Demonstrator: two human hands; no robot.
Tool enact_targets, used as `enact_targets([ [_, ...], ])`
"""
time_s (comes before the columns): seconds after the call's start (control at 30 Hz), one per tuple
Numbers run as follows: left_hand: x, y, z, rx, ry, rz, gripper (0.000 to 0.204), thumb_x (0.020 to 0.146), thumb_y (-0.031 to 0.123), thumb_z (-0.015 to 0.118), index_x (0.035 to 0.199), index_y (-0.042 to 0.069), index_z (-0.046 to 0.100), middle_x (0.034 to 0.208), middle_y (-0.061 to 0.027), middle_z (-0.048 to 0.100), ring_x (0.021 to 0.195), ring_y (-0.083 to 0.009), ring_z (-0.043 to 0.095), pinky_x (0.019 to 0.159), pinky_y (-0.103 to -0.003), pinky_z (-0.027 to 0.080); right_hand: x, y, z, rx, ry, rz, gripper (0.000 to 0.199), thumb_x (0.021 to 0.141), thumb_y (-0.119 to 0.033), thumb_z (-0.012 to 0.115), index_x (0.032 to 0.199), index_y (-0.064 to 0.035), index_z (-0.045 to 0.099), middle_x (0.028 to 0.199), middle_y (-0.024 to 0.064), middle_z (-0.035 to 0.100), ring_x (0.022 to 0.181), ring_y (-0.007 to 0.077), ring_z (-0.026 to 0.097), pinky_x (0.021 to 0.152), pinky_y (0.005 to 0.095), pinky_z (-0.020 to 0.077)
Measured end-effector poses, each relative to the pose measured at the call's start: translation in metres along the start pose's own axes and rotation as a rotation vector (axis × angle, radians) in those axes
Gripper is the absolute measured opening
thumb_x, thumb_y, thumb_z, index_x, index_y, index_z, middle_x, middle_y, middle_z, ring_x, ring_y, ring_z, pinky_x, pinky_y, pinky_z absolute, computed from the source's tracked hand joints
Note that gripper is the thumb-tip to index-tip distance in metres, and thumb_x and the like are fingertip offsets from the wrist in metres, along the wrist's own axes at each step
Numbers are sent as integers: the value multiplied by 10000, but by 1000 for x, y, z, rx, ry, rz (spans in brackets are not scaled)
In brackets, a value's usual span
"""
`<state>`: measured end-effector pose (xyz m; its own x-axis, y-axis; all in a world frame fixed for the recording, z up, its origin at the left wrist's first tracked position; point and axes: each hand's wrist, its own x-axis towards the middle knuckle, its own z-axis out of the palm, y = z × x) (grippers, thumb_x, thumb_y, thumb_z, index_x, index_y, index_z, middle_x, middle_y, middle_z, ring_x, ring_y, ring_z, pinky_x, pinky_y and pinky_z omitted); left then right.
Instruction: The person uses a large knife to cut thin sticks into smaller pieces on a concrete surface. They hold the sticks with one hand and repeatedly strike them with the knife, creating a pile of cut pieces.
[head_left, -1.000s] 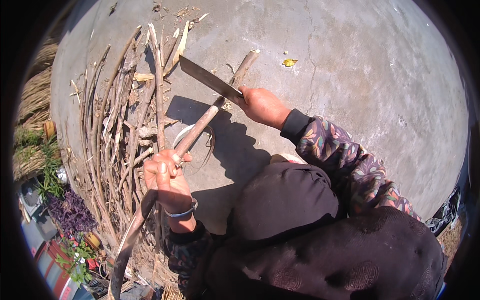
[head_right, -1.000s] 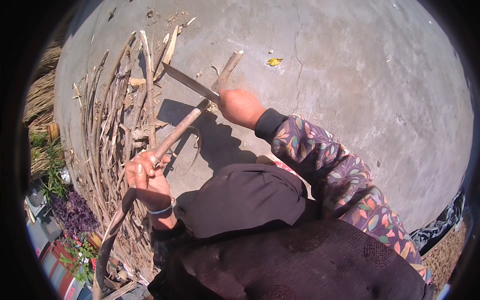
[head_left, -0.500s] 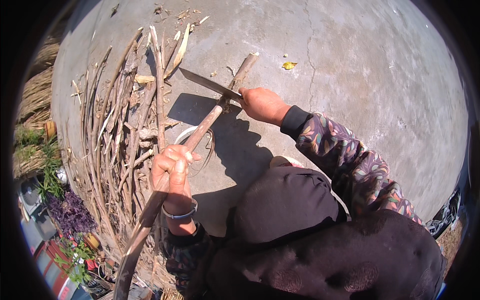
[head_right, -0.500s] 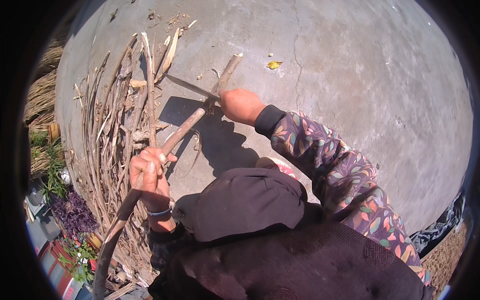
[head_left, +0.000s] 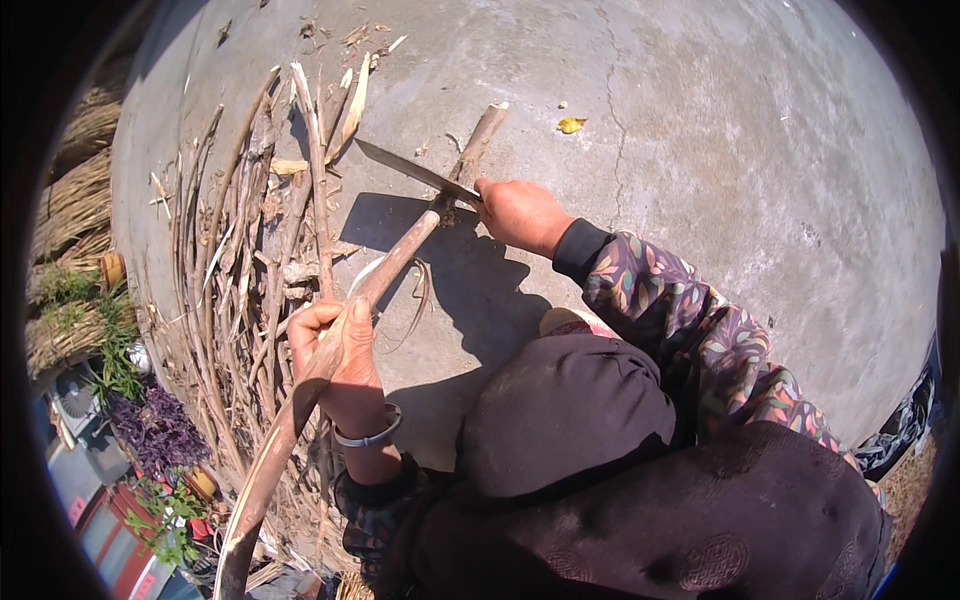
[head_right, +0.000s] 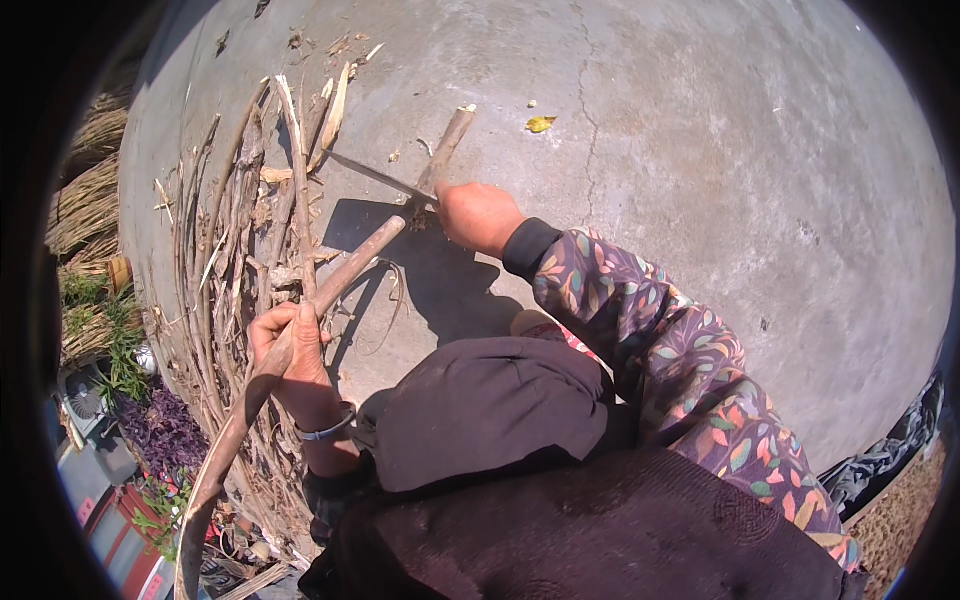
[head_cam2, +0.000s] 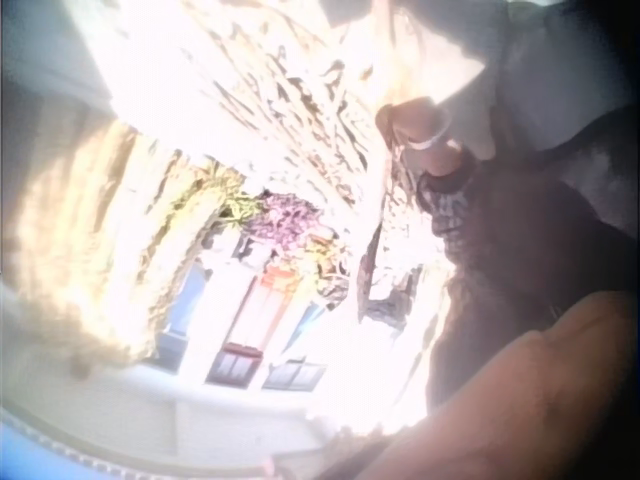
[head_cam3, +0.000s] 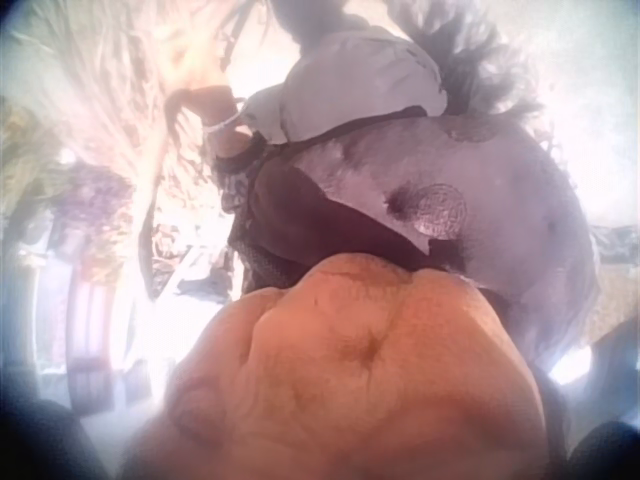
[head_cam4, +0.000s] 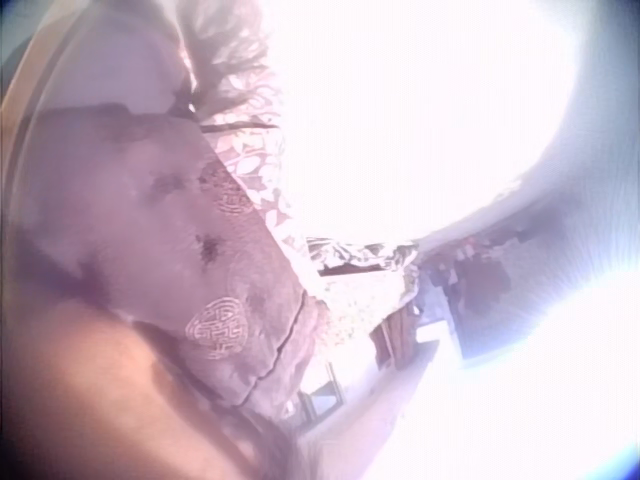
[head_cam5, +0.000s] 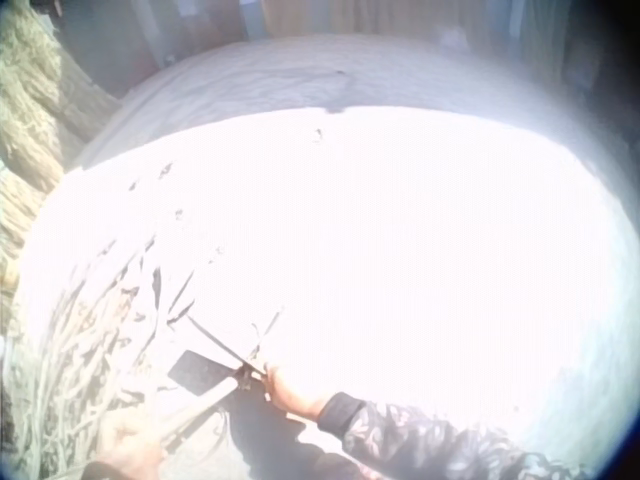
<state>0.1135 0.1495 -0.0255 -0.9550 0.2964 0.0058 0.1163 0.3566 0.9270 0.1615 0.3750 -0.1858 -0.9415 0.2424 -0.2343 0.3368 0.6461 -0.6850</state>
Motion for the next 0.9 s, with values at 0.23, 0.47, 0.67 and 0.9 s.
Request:
enact_targets([
  [0.23, -6, 9, 5, 107, 87, -23, 183, 901, 73, 710, 990, 3, 566, 1025, -108, 613, 902, -152, 591, 798, -299, 531, 1, 6, 6, 55, 18, 6, 199, 941, -241, 570, 985, -48, 560, 757, 217, 639, 738, 438, 631, 644, 537, 488],
  [0.47, -8, 10, 24, -341, -39, -16, 205, 993, 200, 567, 903, 18, 541, 965, -104, 582, 1014, -240, 574, 788, -409, 599, -5, 5, 5, 79, 36, 6, 196, 943, -228, 566, 978, -36, 549, 734, 219, 632, 713, 447, 622, 634, 537, 478],
  [0.67, -5, 0, 30, -373, -257, 144, 268, 1012, 220, 493, 799, 57, 475, 818, -71, 472, 954, -212, 529, 773, -439, 604, -4, 9, 9, 128, 80, -13, 221, 958, -249, 572, 953, -29, 561, 702, 229, 612, 695, 451, 611, 617, 533, 464],
  [0.9, 1, -4, 18, -260, -404, 186, 204, 924, 114, 536, 739, 68, 463, 764, -64, 455, 859, -204, 507, 739, -447, 603, -9, -21, -36, 169, 255, -222, 216, 965, -243, 587, 931, -32, 558, 663, 216, 583, 639, 440, 589, 560, 493, 451],
])
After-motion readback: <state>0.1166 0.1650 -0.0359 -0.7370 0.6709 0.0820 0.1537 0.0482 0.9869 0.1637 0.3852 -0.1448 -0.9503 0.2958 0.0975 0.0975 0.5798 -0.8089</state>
